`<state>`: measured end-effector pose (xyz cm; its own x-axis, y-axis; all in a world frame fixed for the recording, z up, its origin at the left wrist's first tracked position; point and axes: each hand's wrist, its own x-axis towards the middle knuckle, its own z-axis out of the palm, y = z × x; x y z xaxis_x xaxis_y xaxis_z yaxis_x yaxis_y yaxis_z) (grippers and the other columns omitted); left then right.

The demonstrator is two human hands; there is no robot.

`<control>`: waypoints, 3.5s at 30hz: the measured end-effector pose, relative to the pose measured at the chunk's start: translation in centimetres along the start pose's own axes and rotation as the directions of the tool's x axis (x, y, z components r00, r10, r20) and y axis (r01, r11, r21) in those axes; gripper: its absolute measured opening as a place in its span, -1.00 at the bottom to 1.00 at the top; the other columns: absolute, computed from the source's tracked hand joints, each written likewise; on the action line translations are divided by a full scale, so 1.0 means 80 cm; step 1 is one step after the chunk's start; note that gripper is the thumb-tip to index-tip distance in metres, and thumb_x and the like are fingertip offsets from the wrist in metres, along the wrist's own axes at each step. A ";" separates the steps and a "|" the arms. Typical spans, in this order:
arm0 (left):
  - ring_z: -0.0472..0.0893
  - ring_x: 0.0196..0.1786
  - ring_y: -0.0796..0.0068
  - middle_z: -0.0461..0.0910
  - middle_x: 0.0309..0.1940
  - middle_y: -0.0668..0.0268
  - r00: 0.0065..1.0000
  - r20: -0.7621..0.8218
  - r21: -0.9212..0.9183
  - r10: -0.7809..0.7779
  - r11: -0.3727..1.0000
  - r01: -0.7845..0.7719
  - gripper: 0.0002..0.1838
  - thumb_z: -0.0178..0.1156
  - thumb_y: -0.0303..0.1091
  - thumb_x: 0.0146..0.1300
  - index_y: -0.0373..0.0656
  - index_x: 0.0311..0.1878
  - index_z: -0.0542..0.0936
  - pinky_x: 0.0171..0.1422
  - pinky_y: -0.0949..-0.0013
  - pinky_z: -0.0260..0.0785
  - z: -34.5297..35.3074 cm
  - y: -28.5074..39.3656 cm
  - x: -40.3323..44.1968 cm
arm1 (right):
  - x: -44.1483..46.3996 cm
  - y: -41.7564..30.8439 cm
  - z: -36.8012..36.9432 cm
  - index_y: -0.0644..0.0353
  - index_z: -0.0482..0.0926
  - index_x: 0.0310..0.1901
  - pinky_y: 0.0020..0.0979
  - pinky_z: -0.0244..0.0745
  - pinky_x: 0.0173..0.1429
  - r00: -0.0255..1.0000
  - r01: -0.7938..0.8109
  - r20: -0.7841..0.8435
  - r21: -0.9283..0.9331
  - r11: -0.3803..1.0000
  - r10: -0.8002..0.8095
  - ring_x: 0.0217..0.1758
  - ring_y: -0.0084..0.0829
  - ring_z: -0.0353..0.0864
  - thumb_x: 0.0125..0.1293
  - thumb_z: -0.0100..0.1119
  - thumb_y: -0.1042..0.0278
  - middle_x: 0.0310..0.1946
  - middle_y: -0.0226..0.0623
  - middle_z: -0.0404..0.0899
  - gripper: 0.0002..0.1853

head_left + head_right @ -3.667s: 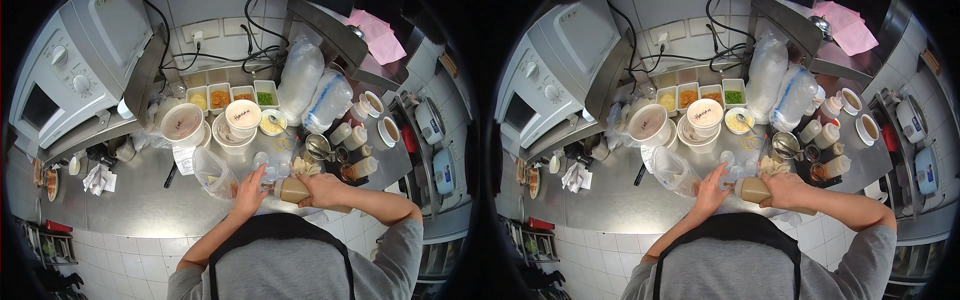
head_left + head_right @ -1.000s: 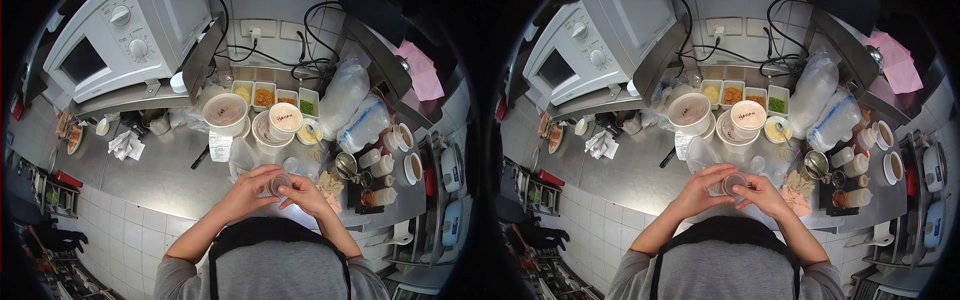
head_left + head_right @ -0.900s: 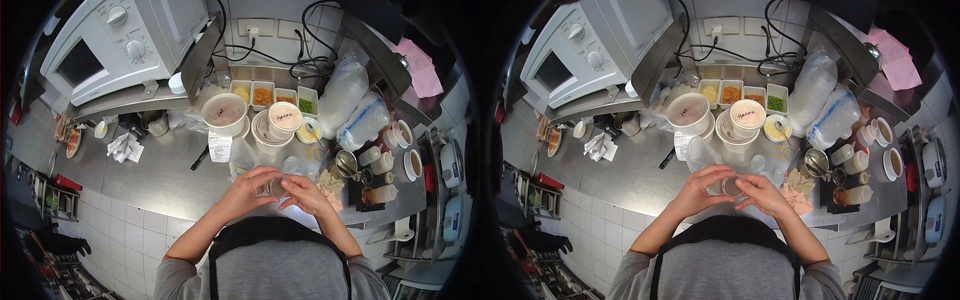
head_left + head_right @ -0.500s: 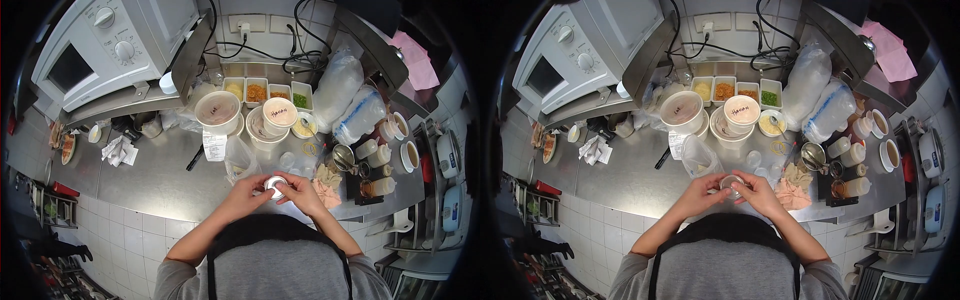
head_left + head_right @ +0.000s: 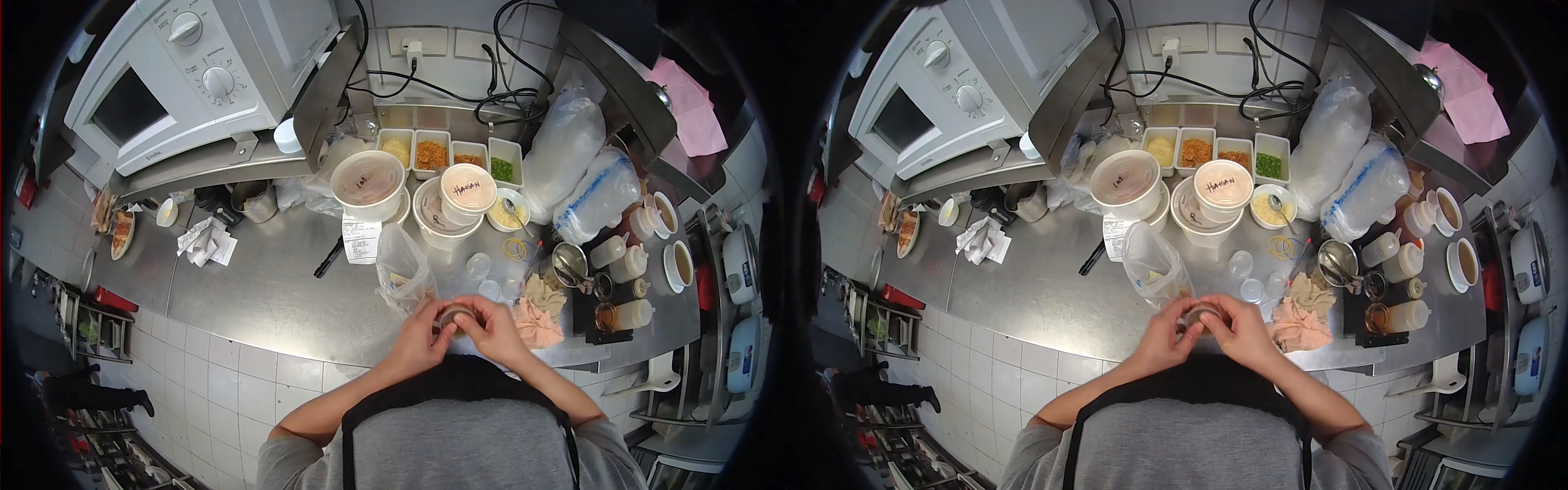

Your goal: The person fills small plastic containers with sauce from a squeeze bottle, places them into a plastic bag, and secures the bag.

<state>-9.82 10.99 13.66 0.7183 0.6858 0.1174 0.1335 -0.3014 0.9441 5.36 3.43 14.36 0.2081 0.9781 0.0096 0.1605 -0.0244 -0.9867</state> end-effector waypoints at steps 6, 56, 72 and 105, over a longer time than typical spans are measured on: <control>0.47 0.03 0.02 0.48 -0.09 0.06 0.892 -0.206 0.726 0.403 0.674 -0.137 -0.62 0.21 -0.41 0.17 -0.26 0.07 0.47 0.15 0.18 0.33 -0.114 0.110 0.049 | 0.089 -0.077 0.011 0.33 0.47 -0.05 -0.36 0.50 -0.24 0.922 0.376 0.009 -0.250 0.892 -0.386 -0.35 -0.33 0.64 0.20 0.13 0.53 -0.33 -0.15 0.62 -0.73; 0.54 -0.09 0.51 0.25 0.28 0.11 0.766 -0.342 0.484 0.544 0.801 -0.353 -0.49 0.01 -0.51 0.28 -0.30 0.32 0.26 -0.09 0.49 0.37 0.022 0.251 0.155 | -0.095 -0.142 -0.496 0.34 0.51 0.01 -0.48 0.52 -0.11 0.803 0.182 0.595 -0.196 0.963 -0.031 -0.20 -0.46 0.64 0.30 0.16 0.33 -0.26 -0.23 0.64 -0.68; 0.54 0.10 0.33 0.50 0.02 0.06 0.404 -0.594 0.598 0.696 0.718 -0.357 -0.65 -0.23 -0.40 0.48 -0.36 0.21 0.35 0.25 0.36 0.26 0.185 0.330 0.337 | 0.263 0.208 -0.873 0.31 0.62 -0.38 -0.12 0.52 -0.11 0.805 -0.054 -0.381 -0.810 0.584 -0.454 -0.18 -0.02 0.61 0.06 0.04 0.57 -0.35 0.01 0.59 -0.85; 0.64 -0.20 0.48 0.62 -0.31 0.19 0.288 -0.604 0.700 0.743 0.667 -0.253 -0.75 -0.22 -0.61 0.35 -0.33 -0.25 0.50 0.04 0.44 0.40 0.209 0.345 0.337 | 0.435 0.356 -0.917 0.26 0.62 -0.14 -0.21 0.49 0.05 0.968 -0.088 0.001 -0.936 0.340 0.253 0.02 -0.06 0.58 0.02 0.10 0.42 -0.12 0.13 0.57 -0.68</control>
<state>24.65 10.13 37.71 -0.1063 0.3735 0.9215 0.3853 -0.8389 0.3845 87.91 21.58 -1.49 0.2412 0.9403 -0.2400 0.9395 -0.2883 -0.1850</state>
